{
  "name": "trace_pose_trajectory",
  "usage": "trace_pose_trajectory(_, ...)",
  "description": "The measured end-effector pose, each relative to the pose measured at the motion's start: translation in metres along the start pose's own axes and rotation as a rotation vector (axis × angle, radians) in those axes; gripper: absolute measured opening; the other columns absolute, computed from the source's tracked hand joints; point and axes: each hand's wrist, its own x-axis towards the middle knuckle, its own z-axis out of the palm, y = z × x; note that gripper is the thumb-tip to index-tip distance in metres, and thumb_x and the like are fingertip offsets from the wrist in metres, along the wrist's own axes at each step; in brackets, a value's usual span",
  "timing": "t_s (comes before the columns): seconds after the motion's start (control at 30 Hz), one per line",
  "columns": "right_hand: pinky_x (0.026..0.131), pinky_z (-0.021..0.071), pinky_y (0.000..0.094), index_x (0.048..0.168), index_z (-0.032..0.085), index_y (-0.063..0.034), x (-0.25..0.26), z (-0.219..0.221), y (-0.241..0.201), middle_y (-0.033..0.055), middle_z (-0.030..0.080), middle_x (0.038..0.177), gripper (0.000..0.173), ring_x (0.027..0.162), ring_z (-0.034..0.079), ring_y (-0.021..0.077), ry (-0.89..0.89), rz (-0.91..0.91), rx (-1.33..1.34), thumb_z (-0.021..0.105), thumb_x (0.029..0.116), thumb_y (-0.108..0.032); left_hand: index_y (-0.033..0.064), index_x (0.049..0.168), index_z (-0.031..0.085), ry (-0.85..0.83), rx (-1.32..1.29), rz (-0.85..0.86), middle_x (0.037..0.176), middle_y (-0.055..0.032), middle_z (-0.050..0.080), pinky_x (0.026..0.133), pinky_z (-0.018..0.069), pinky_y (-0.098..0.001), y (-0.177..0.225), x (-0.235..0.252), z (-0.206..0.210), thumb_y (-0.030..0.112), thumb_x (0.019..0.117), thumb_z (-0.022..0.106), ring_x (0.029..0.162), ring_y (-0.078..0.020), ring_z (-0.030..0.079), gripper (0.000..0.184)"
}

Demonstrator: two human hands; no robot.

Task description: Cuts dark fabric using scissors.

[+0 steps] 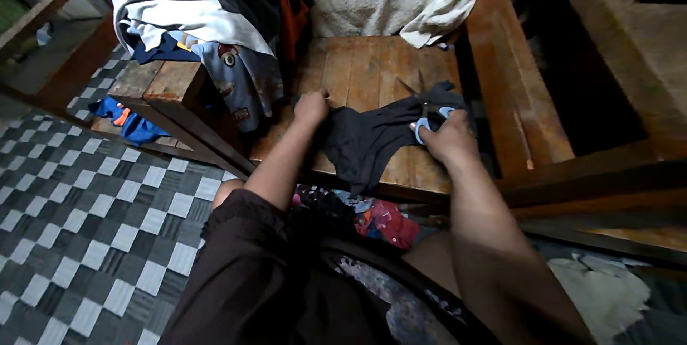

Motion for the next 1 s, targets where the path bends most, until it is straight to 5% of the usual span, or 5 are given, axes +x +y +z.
trace_pose_trajectory(0.27,0.100,0.0430,0.0664,0.146,0.035,0.0059,-0.016,-0.013,-0.014,0.0360,0.054,0.131,0.075,0.122,0.056,0.0518,-0.016,0.003,0.034,0.070,0.0964,-0.038,0.0046,0.136,0.061,-0.187,0.267,0.078,0.149,-0.0260,0.046,0.111,0.0340,-0.0670,-0.036,0.011,-0.009,0.051,0.0924,0.071,0.142,-0.0458,0.039,0.064)
trace_pose_trajectory(0.4,0.083,0.0548,0.0465,0.136,0.043,0.0070,-0.067,0.006,-0.022,0.0220,0.064,0.108,0.055,0.092,0.066,0.0283,-0.193,-0.103,0.377,0.066,0.1004,-0.029,0.0055,0.128,0.068,-0.371,0.284,0.135,0.137,-0.0253,0.058,0.110,0.0332,-0.0701,-0.058,-0.003,-0.022,0.041,0.1015,0.061,0.134,-0.0450,0.049,0.045)
trace_pose_trajectory(0.6,0.086,0.0551,0.0254,0.130,0.037,0.0084,-0.159,0.066,-0.021,0.0165,0.058,0.120,0.058,0.103,0.063,0.0115,-0.047,0.023,1.067,0.075,0.0873,0.000,0.0084,0.112,0.061,-0.337,-0.908,0.023,0.082,-0.0003,0.063,0.062,0.0534,-0.0251,-0.034,-0.106,-0.026,0.029,0.1091,0.044,0.067,-0.0056,0.060,0.026)
trace_pose_trajectory(0.83,0.088,0.0506,0.0462,0.144,0.034,0.0014,-0.201,0.095,-0.011,0.0201,0.050,0.138,0.063,0.116,0.055,0.0255,-0.215,0.294,1.101,0.070,0.0950,-0.016,0.0157,0.102,0.071,-0.589,-1.935,0.249,0.095,-0.0055,0.074,0.079,0.0615,-0.0318,-0.014,-0.182,-0.019,0.032,0.0952,0.064,0.088,-0.0136,0.073,0.019)
trace_pose_trajectory(1.0,0.078,0.0584,0.0381,0.141,0.035,-0.0068,-0.223,0.093,-0.032,0.0096,0.057,0.115,0.043,0.098,0.064,0.0184,-0.387,0.178,1.443,0.048,0.1016,0.001,0.0116,0.103,0.071,-0.686,-2.178,0.373,0.098,-0.0080,0.074,0.082,0.0612,-0.0350,0.008,-0.208,-0.033,0.033,0.0928,0.069,0.092,-0.0180,0.073,0.024)
